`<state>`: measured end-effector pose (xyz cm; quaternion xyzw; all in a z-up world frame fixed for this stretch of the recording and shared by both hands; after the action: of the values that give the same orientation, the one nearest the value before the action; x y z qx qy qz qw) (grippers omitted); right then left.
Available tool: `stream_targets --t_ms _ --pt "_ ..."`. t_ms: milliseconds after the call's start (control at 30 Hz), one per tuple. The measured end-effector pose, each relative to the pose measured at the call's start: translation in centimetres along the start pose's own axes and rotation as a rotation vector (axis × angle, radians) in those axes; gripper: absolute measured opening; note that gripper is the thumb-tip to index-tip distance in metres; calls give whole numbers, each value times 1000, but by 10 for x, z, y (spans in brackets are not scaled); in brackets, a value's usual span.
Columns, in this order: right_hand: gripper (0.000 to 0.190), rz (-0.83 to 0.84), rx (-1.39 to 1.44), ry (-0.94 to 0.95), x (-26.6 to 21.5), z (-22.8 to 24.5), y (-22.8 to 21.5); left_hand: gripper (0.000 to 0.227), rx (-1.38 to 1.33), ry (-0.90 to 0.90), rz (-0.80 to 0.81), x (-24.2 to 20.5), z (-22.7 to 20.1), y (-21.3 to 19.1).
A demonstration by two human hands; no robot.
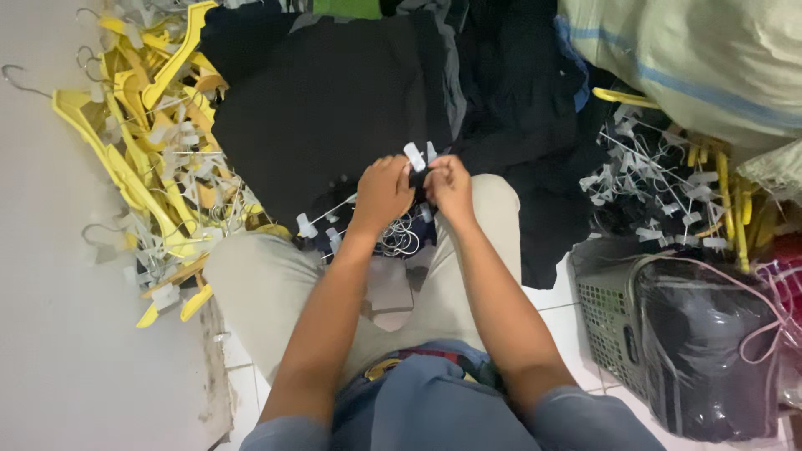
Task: The person sits on the floor and repeatedly picks up dark shirts, places them on white wire hangers with clips, and secures the fabric using the clips. The person handles multiple shirts one at a time, adjusting the hanger and garment before setting them aside.
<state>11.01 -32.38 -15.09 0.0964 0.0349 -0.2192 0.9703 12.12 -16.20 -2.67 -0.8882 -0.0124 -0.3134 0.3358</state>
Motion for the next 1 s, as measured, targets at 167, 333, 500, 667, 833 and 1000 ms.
stream_targets --t_ms 167,333,500,667,833,1000 --pt "22 157 225 295 -28 9 8 11 -19 2 97 -7 -2 5" --pt "22 169 126 210 -27 13 8 13 -13 19 158 -2 -2 7" --pt "18 190 158 280 -27 5 2 18 -81 -130 407 2 7 6" --pt "18 257 183 314 -31 4 1 16 -37 -152 463 33 19 11" --pt "22 282 260 317 -34 12 3 34 118 249 292 75 -1 25" --pt "16 203 363 398 -31 11 1 38 351 652 518 83 -24 55"
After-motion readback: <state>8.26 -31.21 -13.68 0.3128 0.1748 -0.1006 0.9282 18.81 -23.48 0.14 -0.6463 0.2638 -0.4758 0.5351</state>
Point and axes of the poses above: each hand's wrist, its own x-axis towards the middle knuckle, its own y-axis out of the palm, z = x × y, the point moved 6 cm from there along x, towards the middle knuckle, and after that the axes turned 13 degrees about -z, right-handed, at the moved point
